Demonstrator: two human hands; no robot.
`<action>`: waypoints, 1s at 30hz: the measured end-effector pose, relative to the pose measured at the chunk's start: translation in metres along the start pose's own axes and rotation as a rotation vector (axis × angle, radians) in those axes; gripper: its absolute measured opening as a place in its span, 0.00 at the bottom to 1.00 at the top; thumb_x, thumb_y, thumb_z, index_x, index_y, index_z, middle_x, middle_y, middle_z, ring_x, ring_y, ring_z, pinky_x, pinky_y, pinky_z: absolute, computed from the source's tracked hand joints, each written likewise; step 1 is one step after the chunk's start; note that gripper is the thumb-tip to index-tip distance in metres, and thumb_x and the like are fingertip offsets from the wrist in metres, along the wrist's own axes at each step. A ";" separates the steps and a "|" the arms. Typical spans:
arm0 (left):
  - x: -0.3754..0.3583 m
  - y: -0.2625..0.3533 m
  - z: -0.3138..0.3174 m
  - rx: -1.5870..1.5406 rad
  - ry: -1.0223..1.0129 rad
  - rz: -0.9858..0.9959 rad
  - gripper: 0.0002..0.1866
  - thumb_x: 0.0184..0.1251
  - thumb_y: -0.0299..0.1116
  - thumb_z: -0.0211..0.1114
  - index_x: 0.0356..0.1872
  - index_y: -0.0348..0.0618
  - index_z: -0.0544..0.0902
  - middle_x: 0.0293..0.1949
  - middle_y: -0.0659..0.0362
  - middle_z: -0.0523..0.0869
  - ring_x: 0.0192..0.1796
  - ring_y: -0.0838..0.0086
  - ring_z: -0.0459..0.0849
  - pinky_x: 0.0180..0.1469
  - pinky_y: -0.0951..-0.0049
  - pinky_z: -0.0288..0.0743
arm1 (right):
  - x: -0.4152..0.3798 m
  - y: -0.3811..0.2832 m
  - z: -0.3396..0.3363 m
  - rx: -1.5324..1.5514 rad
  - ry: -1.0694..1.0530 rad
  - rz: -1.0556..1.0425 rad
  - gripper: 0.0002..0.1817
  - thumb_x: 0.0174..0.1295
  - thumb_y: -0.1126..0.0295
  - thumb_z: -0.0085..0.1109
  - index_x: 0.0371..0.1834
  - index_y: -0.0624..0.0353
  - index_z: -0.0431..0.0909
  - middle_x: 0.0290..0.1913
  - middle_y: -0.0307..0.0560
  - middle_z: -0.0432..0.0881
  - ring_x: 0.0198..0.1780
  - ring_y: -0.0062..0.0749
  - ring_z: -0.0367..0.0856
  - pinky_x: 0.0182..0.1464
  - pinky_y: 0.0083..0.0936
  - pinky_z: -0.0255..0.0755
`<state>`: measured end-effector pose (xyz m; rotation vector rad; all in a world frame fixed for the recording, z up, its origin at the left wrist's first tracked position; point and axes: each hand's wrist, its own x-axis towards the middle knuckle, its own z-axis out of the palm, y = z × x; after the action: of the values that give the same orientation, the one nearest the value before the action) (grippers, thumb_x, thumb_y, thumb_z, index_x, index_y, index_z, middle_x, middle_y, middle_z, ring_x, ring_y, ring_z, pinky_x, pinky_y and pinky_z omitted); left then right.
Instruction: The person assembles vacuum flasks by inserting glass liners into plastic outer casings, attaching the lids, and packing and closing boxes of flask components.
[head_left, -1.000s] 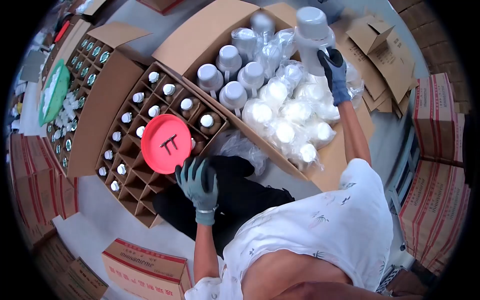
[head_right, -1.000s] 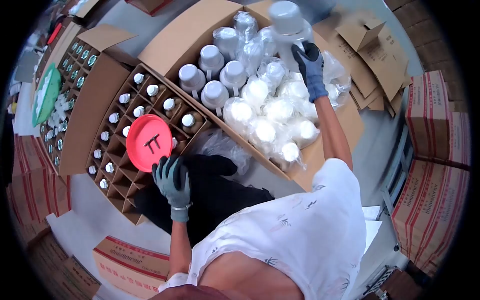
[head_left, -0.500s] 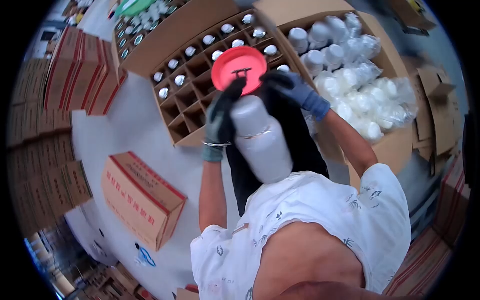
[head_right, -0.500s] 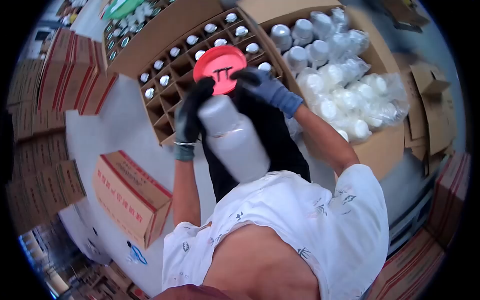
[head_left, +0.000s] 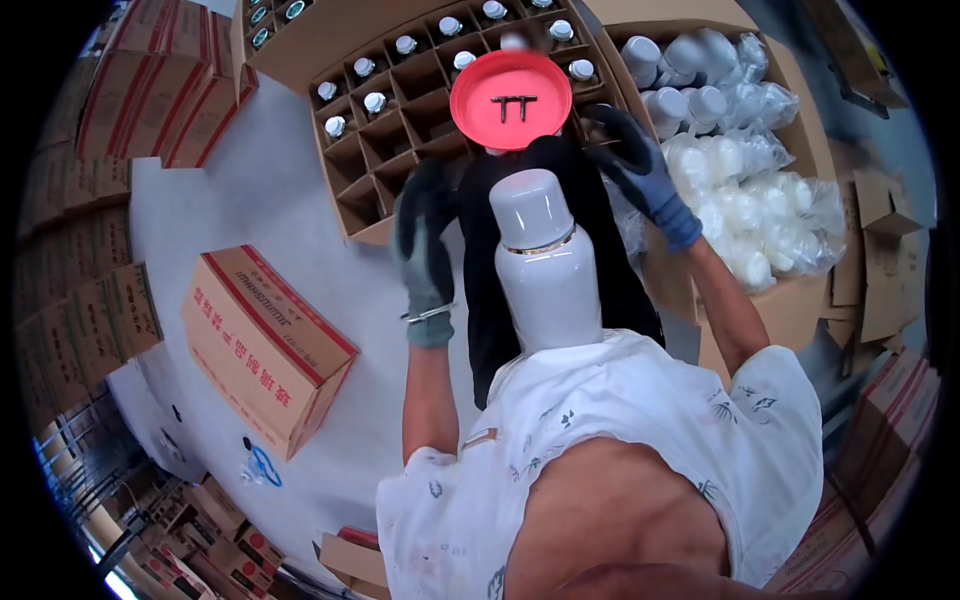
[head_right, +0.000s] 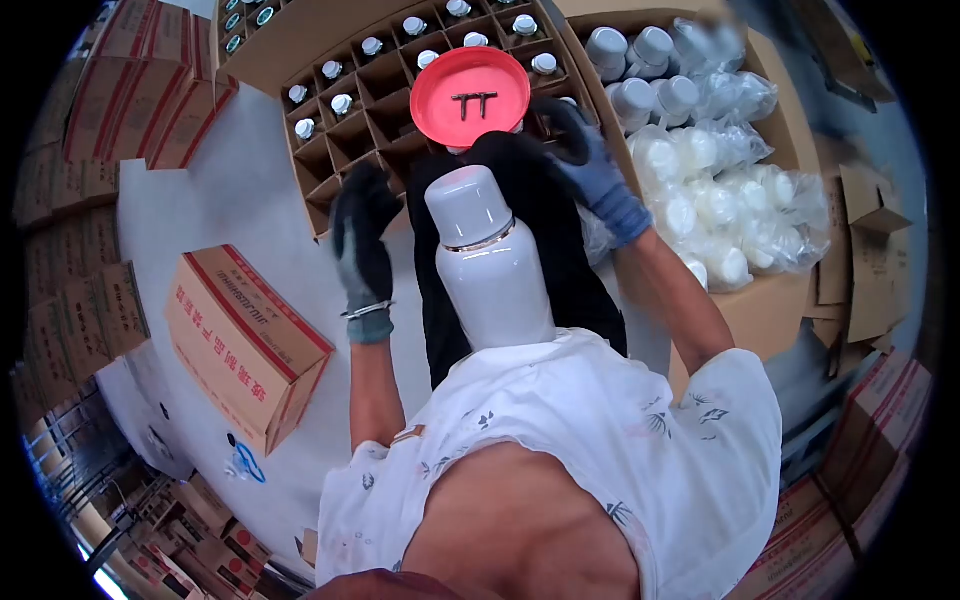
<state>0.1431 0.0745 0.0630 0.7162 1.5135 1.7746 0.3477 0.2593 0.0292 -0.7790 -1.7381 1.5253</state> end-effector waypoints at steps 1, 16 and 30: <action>0.000 -0.017 0.005 -0.016 -0.057 -0.077 0.23 0.73 0.37 0.50 0.64 0.37 0.69 0.59 0.55 0.77 0.59 0.70 0.75 0.62 0.69 0.68 | -0.002 -0.004 0.017 0.052 -0.130 -0.016 0.27 0.54 0.66 0.67 0.57 0.60 0.72 0.49 0.51 0.77 0.56 0.36 0.75 0.59 0.30 0.70; 0.156 -0.058 0.014 0.721 -0.166 0.430 0.38 0.46 0.30 0.75 0.62 0.41 0.71 0.57 0.44 0.72 0.57 0.54 0.74 0.59 0.61 0.71 | 0.048 0.003 0.026 -0.009 0.040 -0.060 0.18 0.63 0.71 0.57 0.56 0.61 0.74 0.51 0.48 0.80 0.52 0.28 0.79 0.54 0.25 0.72; 0.048 0.013 0.028 0.686 -0.952 0.042 0.37 0.48 0.38 0.73 0.63 0.46 0.71 0.60 0.51 0.72 0.62 0.60 0.71 0.64 0.64 0.65 | -0.073 -0.021 0.012 -0.286 -0.039 0.049 0.25 0.59 0.73 0.57 0.61 0.63 0.68 0.59 0.51 0.73 0.63 0.37 0.68 0.66 0.30 0.60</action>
<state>0.1335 0.1285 0.0796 1.6326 1.3536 0.6524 0.3810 0.1907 0.0411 -0.9451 -2.0076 1.3463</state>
